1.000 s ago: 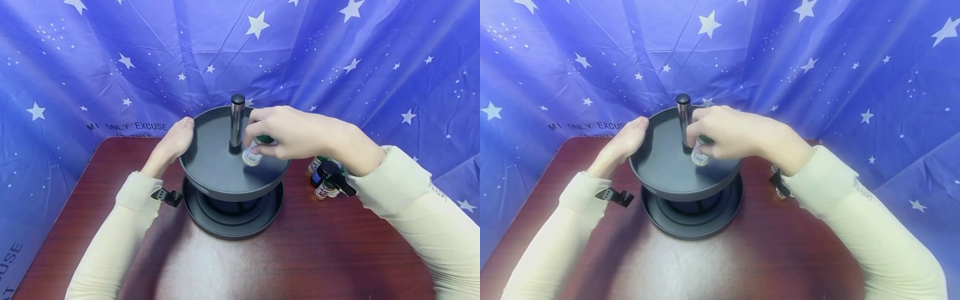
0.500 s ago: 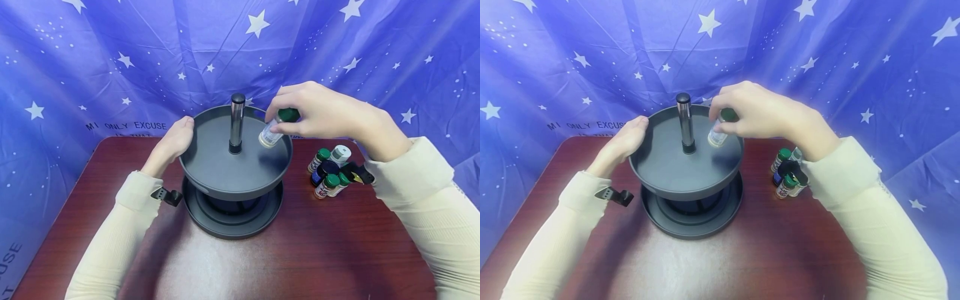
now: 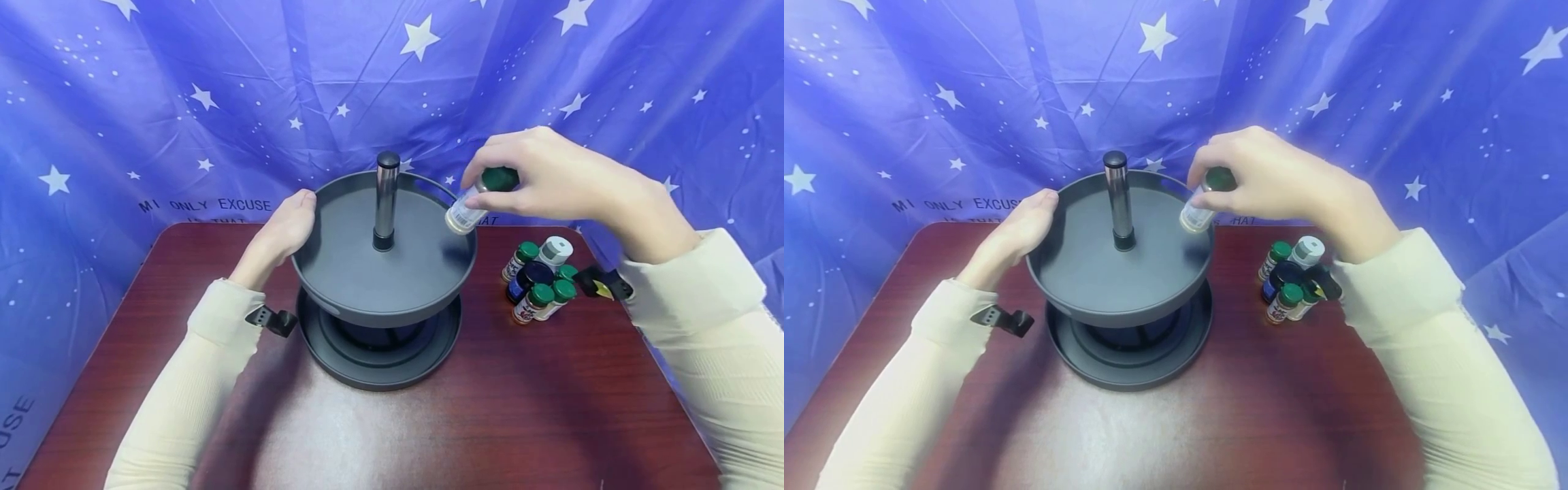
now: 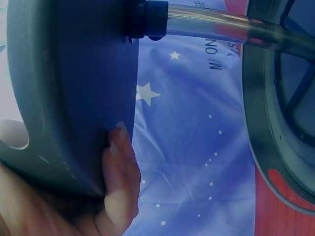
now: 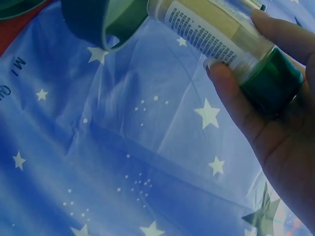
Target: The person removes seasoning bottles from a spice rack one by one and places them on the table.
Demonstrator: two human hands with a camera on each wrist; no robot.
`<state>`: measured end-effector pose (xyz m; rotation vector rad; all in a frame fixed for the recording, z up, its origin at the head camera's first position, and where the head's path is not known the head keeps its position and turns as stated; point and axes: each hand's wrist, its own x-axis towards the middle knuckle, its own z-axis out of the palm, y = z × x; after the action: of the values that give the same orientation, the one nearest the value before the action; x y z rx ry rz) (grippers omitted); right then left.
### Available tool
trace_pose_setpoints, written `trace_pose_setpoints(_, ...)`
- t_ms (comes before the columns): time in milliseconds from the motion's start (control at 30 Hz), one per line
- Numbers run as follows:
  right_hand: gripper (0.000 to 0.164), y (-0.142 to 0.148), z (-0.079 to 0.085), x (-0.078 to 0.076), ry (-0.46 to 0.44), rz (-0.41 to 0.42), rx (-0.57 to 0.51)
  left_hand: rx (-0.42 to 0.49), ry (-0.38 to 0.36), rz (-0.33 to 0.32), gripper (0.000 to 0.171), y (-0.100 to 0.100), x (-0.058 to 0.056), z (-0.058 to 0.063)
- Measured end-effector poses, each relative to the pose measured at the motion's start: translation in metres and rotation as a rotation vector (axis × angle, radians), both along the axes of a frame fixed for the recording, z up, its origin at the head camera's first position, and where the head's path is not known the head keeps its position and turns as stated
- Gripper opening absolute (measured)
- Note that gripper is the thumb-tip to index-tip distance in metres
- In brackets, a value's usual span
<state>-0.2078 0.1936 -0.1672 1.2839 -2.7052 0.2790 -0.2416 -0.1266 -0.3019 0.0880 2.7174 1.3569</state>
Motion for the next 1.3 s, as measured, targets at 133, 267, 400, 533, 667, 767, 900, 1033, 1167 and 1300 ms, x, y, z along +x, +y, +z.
trace_pose_setpoints(133, 0.014, 0.009, -0.002, 0.0, 0.006, -0.031, 0.003, -0.004, 0.001, -0.002, 0.046, 0.0, 0.0, 0.0)
trace_pose_setpoints(267, 0.016, 0.019, -0.002, 0.001, 0.008, -0.08, 0.017, -0.011, -0.001, -0.007, 0.047, 0.0, 0.001, 0.002)
trace_pose_setpoints(400, 0.018, 0.028, -0.003, -0.001, 0.012, -0.113, 0.032, -0.013, -0.001, -0.009, 0.047, 0.0, 0.002, 0.003)
trace_pose_setpoints(533, 0.023, 0.036, -0.003, -0.003, -0.01, -0.155, 0.052, -0.013, 0.0, -0.009, 0.047, 0.0, 0.002, 0.003)
trace_pose_setpoints(667, 0.032, 0.044, -0.002, -0.006, -0.061, -0.228, 0.092, -0.014, 0.003, -0.009, 0.047, 0.0, 0.001, 0.003)
trace_pose_setpoints(767, 0.039, 0.05, -0.001, -0.009, -0.102, -0.275, 0.122, -0.015, 0.002, -0.01, 0.047, 0.0, 0.0, 0.002)
trace_pose_setpoints(900, 0.045, 0.057, -0.002, -0.012, -0.154, -0.313, 0.161, -0.013, 0.0, -0.008, 0.046, 0.0, 0.001, 0.001)
trace_pose_setpoints(1033, 0.043, 0.064, -0.005, -0.015, -0.189, -0.323, 0.202, -0.012, 0.0, -0.009, 0.045, -0.001, 0.0, 0.0)
trace_pose_setpoints(1167, 0.041, 0.068, -0.007, -0.016, -0.214, -0.33, 0.224, -0.004, 0.0, -0.009, 0.045, -0.001, 0.0, -0.001)
trace_pose_setpoints(1300, 0.041, 0.072, -0.009, -0.017, -0.229, -0.344, 0.227, -0.003, 0.001, -0.012, 0.045, 0.0, -0.001, -0.001)
